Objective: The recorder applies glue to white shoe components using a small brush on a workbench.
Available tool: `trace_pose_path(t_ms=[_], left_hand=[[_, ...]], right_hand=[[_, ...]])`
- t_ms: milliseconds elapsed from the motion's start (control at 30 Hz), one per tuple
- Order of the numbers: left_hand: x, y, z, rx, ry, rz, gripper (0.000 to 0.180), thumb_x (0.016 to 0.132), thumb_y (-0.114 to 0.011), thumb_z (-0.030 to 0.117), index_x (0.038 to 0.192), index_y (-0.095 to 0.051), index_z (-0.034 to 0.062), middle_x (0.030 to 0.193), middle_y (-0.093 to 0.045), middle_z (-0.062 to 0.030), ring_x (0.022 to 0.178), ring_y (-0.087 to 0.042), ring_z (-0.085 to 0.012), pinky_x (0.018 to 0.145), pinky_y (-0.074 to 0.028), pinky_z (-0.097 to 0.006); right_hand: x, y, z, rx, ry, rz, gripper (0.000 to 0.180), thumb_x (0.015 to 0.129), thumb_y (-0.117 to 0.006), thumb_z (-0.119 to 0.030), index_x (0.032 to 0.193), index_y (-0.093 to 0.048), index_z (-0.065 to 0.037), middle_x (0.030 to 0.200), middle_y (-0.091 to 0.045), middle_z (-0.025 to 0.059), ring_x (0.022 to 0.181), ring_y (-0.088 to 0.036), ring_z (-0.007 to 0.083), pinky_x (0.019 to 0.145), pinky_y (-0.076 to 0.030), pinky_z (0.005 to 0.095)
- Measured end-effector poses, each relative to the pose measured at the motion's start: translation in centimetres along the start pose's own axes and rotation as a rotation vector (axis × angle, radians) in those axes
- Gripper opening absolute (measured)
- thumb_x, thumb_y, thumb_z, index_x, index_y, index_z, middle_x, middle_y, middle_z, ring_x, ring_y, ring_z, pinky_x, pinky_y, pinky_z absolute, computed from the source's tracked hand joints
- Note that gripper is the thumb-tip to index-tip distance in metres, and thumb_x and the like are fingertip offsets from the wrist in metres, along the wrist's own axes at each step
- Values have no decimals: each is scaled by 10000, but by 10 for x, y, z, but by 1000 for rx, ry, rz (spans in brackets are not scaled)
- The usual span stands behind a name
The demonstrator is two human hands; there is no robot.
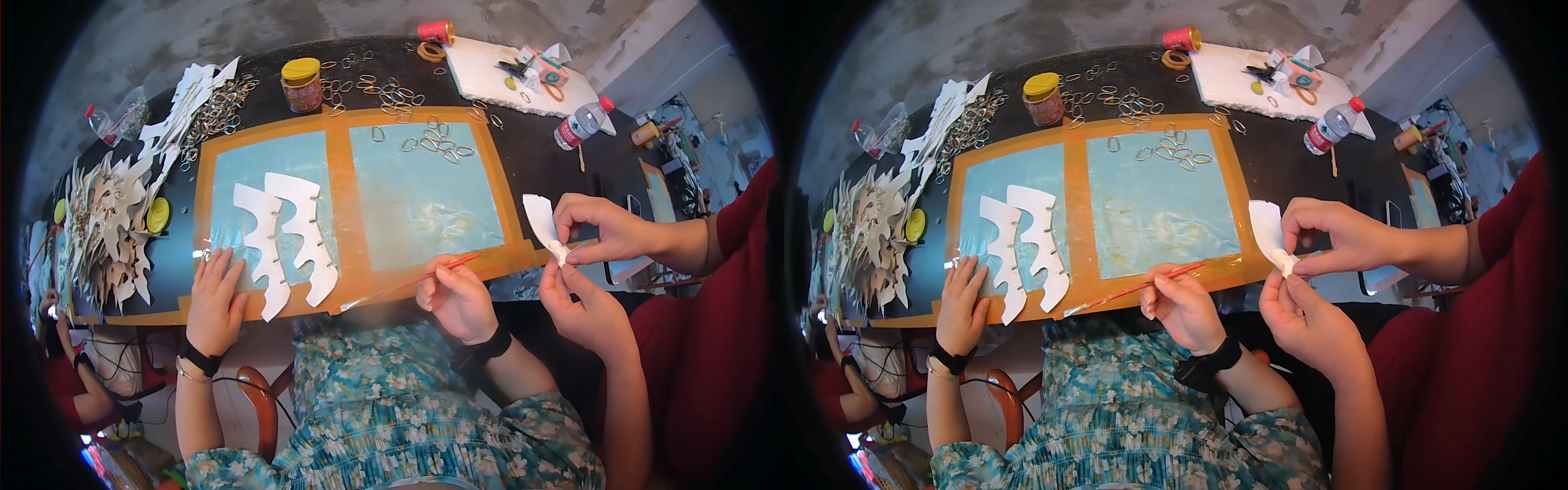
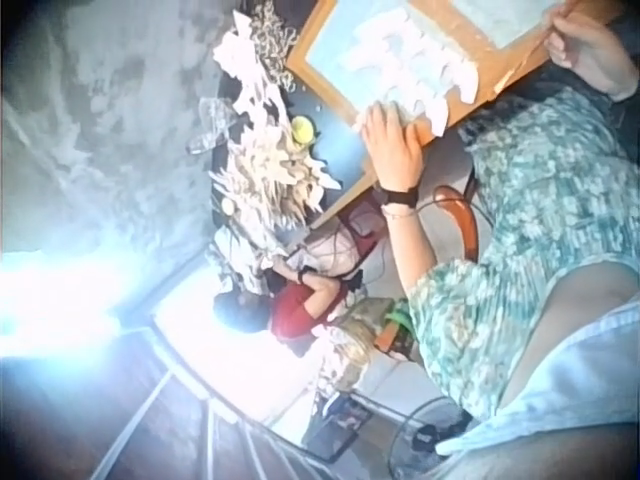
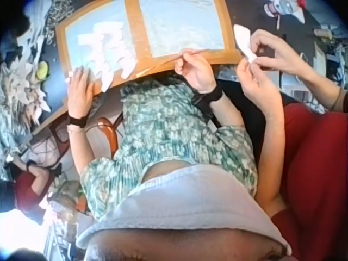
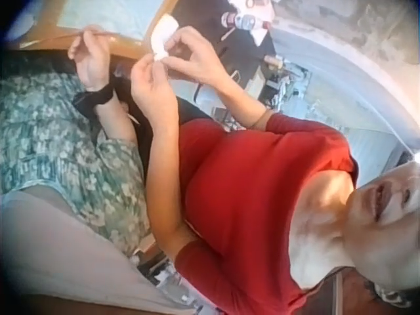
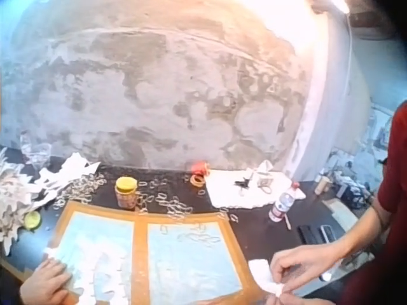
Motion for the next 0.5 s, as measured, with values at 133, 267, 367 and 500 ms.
trace_pose_path(t_ms=[133, 267, 367, 500], left_hand=[[0, 0, 3, -8, 7, 7, 527, 871, -613, 78, 1390, -537, 29, 1494, -463, -199, 1429, -381, -402, 1211, -239, -529], [-6, -6, -1, 4, 13, 30, 535, 873, -586, 61, 1404, -528, 26, 1514, -453, -193, 1449, -358, -390, 1225, -210, -533], [-8, -8, -3, 20, 1, 22, 541, 882, -564, 66, 1419, -514, 24, 1524, -446, -186, 1459, -346, -391, 1232, -200, -536], [-4, -12, -3, 64, -1, 34, 517, 904, -517, 87, 1417, -514, 21, 1530, -440, -188, 1464, -339, -395, 1230, -199, -539]], right_hand=[[-2, -2, 3, -14, -10, 15, 172, 1044, -530, -165, 1126, -602, -33, 857, -634, 71, 756, -576, 177, 709, -469, 311], [1, -7, 7, -42, -18, -13, 171, 1053, -513, -162, 1125, -594, -30, 876, -603, 53, 784, -576, 156, 715, -475, 289], [4, -13, 8, -55, -16, -12, 171, 1058, -510, -165, 1122, -594, -31, 882, -597, 48, 788, -574, 140, 718, -475, 281], [10, -13, 13, -73, -28, -69, 174, 1063, -505, -169, 1125, -595, -33, 891, -594, 43, 803, -570, 120, 723, -475, 271]])
Point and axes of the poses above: each hand's wrist, its own x-axis towards the middle knuckle, its own y-axis out of the back of the hand, z = x × y, the point moved 2 cm from there along x, towards the middle knuckle
